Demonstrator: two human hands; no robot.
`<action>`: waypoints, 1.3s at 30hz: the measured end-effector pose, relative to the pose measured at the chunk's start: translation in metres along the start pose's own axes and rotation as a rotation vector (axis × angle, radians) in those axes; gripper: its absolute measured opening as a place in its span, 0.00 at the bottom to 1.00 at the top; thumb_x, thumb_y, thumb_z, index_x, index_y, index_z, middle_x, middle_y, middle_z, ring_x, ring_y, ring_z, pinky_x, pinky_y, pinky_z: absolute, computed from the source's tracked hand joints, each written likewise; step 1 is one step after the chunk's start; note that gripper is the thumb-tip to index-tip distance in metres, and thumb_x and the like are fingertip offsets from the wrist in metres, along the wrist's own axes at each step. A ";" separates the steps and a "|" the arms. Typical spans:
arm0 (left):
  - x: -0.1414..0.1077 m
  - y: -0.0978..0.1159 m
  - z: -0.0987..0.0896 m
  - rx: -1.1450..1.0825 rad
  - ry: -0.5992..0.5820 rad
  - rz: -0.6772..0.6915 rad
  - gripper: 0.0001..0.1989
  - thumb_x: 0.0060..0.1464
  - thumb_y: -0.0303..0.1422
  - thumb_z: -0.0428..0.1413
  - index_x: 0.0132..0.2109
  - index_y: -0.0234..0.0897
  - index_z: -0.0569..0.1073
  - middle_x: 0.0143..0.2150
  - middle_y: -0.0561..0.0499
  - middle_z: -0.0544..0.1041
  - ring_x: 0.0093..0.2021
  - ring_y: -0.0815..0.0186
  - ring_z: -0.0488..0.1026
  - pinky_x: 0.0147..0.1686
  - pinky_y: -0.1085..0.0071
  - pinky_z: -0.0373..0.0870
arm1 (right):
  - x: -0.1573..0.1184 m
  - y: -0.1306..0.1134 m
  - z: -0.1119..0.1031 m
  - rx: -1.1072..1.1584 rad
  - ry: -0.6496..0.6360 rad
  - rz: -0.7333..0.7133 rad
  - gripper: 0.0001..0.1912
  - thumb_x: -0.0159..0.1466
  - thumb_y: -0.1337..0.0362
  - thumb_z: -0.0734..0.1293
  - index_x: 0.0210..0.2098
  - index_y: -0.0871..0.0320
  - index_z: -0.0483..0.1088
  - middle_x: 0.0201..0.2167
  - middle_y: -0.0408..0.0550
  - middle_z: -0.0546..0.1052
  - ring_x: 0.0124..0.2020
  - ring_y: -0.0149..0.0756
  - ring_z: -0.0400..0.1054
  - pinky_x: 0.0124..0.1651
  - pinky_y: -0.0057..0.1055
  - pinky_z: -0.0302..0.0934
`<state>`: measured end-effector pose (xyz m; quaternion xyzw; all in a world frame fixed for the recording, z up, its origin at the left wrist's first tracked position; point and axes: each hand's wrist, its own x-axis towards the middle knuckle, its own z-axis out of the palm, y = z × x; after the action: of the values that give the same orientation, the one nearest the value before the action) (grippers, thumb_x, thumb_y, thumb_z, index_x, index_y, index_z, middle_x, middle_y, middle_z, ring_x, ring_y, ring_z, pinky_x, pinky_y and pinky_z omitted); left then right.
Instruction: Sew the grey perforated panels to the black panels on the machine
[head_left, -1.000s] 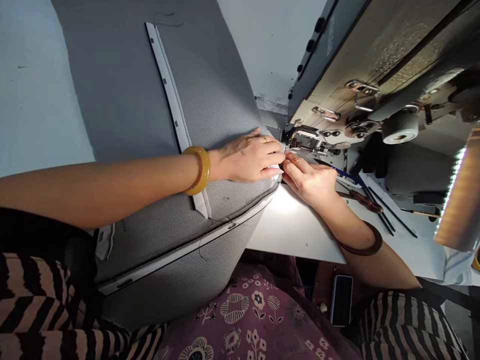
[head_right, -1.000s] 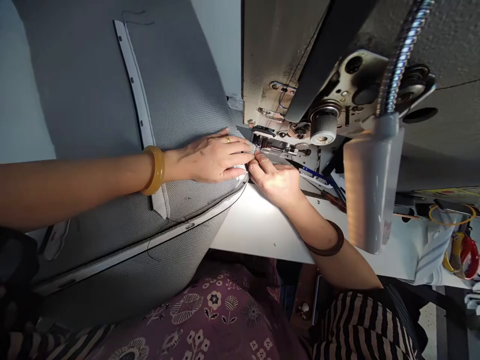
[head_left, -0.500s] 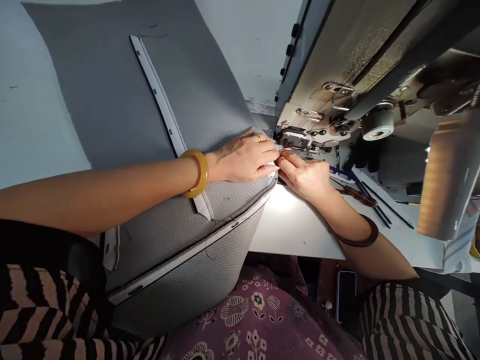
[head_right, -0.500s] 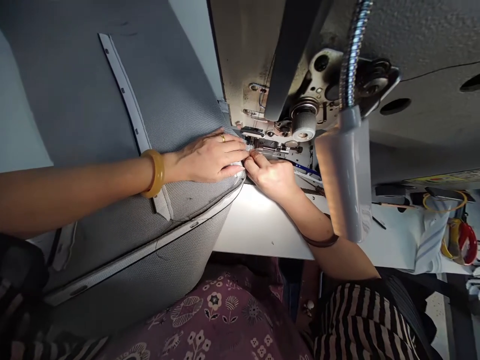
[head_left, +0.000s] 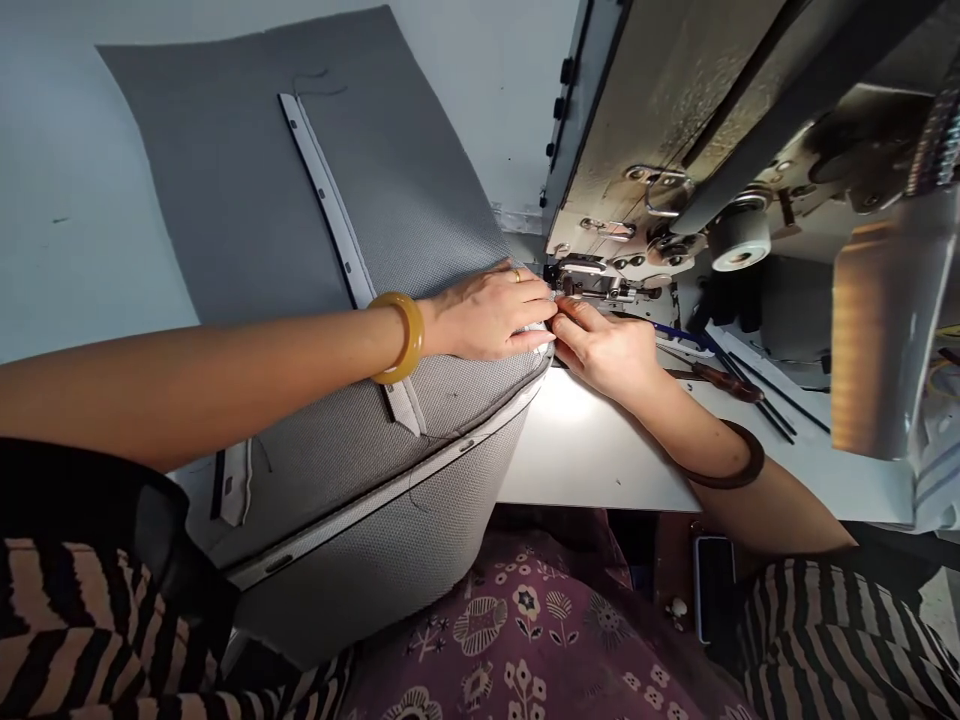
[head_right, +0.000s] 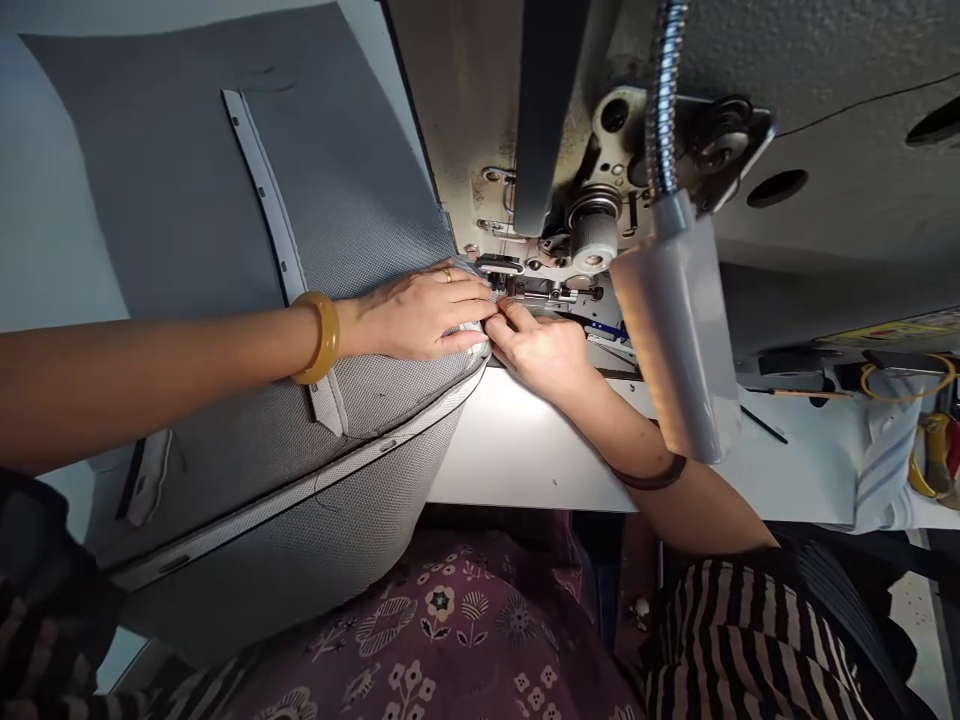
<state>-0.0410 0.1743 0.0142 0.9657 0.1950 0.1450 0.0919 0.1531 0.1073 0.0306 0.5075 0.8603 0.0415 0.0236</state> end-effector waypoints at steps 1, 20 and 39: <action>0.000 0.000 0.000 0.007 -0.011 0.008 0.16 0.61 0.38 0.46 0.44 0.36 0.75 0.44 0.45 0.77 0.48 0.58 0.71 0.51 0.60 0.65 | 0.000 -0.001 0.000 0.005 0.001 0.005 0.21 0.71 0.59 0.52 0.50 0.53 0.74 0.57 0.48 0.73 0.28 0.29 0.67 0.24 0.31 0.37; 0.003 0.001 -0.002 0.135 -0.052 0.004 0.18 0.61 0.37 0.45 0.44 0.31 0.76 0.41 0.41 0.73 0.43 0.57 0.71 0.49 0.59 0.66 | -0.001 -0.002 0.009 0.082 0.071 0.059 0.21 0.70 0.61 0.52 0.46 0.58 0.74 0.44 0.49 0.79 0.25 0.30 0.65 0.24 0.33 0.35; -0.005 0.025 -0.033 0.005 0.042 -0.167 0.15 0.59 0.33 0.46 0.46 0.34 0.75 0.48 0.43 0.74 0.49 0.57 0.72 0.53 0.55 0.68 | -0.002 0.012 0.016 0.190 0.142 -0.076 0.20 0.69 0.61 0.53 0.46 0.60 0.74 0.44 0.51 0.77 0.32 0.35 0.66 0.26 0.33 0.39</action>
<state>-0.0473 0.1531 0.0497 0.9430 0.2771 0.1565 0.0973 0.1655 0.1118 0.0162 0.4705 0.8784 -0.0055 -0.0841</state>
